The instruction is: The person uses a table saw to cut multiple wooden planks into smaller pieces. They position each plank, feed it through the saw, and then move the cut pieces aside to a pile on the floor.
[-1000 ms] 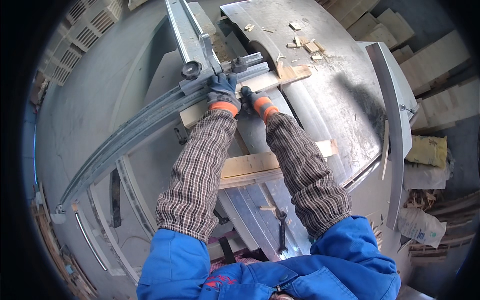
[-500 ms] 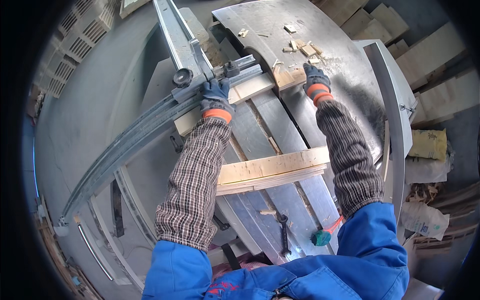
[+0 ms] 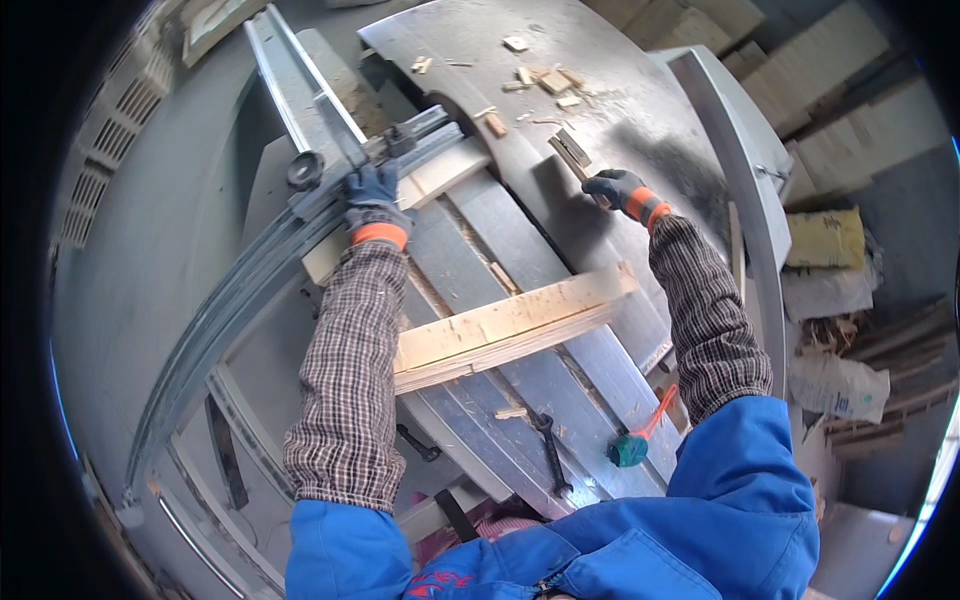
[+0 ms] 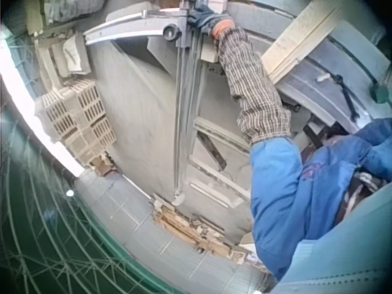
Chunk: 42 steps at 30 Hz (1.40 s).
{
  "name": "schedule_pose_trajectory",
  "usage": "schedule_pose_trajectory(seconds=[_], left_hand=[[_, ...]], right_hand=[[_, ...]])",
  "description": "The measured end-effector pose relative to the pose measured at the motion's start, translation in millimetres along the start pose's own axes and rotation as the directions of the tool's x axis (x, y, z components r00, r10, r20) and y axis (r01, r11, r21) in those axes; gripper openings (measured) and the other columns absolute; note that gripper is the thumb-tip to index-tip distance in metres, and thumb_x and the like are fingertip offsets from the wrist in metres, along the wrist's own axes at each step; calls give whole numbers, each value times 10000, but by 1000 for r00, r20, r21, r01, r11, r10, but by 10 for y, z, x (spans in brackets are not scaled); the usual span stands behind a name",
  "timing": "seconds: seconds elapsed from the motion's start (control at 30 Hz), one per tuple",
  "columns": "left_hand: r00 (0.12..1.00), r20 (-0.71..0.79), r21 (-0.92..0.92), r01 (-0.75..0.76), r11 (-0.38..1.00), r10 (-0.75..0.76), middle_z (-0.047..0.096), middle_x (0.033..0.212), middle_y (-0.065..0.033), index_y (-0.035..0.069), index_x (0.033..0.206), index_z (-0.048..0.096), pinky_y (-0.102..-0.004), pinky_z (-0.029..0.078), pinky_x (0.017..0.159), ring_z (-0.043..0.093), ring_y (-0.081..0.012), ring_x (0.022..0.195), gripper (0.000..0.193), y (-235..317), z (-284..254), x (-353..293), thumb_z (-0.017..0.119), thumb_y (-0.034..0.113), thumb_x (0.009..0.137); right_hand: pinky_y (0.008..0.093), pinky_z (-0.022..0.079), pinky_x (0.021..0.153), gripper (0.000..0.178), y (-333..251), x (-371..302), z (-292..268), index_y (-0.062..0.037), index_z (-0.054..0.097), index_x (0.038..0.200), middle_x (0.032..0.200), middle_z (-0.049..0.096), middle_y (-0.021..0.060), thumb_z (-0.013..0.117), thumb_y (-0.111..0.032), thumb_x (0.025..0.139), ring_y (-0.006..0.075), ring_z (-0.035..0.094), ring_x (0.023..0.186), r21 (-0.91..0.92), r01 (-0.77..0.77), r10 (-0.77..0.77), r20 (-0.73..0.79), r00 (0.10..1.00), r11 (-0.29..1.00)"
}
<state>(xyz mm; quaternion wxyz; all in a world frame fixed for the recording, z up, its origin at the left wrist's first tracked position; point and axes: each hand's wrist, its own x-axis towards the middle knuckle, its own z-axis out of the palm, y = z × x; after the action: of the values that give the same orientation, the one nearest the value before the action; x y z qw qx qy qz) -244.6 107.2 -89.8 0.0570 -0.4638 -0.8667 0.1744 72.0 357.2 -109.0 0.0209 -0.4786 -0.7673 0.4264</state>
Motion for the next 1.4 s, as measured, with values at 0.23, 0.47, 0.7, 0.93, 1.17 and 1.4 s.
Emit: schedule_pose_trajectory(seconds=[0.23, 0.47, 0.7, 0.93, 1.17, 1.4], left_hand=[[998, -52, -36, 26, 999, -28, 400, 1399, -133, 187, 1451, 253, -439, 234, 1099, 313, -280, 1339, 961, 80, 165, 66, 684, 615, 707], [1000, -27, -8, 0, 1000, 0, 400, 1398, -156, 201, 1397, 308, -445, 263, 1111, 372, -326, 1309, 944, -55, 434, 226, 769, 563, 657], [998, 58, 183, 2, 983, -13, 442, 1355, -178, 147, 1445, 261, -422, 316, 1069, 423, -340, 1263, 1032, 113, 243, 260, 774, 587, 665], [1000, -8, 226, 11, 974, -9, 396, 1397, -176, 170, 1498, 186, -427, 317, 1088, 409, -364, 1267, 1083, 206, 292, 237, 788, 540, 678], [1000, -26, 365, 11, 931, -2, 277, 1486, -158, 231, 1528, 98, -465, 357, 1077, 385, -393, 1294, 1065, 215, 619, 246, 750, 504, 732], [924, -282, 376, -142, 916, 259, 620, 1050, -92, 145, 1103, 620, -419, 516, 785, 614, -276, 996, 298, -242, 1163, 812, 662, 246, 825]], right_hand=[[293, 565, 732, 249, 619, -1205, -102, -43, 628, 1106, 984, 644, 61, 606, -209, 922, 166, 665, 886, 783, -82, 26, 84, 996, 616], [277, 554, 648, 258, 1800, -2820, -295, -72, 617, 1085, 957, 643, 54, 577, -270, 925, 169, 665, 822, 776, -194, 367, -52, 929, 600], [272, 427, 494, 203, 3255, -4072, -121, -100, 678, 863, 718, 571, 5, 645, -300, 857, 120, 534, 593, 516, -574, 683, -30, 729, 635], [283, 464, 540, 273, 3979, -4245, 704, -123, 594, 857, 734, 580, 37, 640, -391, 840, 147, 556, 610, 297, -813, 662, 474, 580, 500], [333, 485, 611, 370, 4273, -4059, 1086, -66, 679, 902, 765, 647, 88, 644, -423, 810, 201, 609, 649, 176, -824, 839, -23, 543, 538], [347, 499, 619, 409, 4353, -4085, 992, -40, 709, 959, 752, 658, 96, 615, -417, 830, 193, 619, 687, 136, -669, 682, -195, 705, 731]])
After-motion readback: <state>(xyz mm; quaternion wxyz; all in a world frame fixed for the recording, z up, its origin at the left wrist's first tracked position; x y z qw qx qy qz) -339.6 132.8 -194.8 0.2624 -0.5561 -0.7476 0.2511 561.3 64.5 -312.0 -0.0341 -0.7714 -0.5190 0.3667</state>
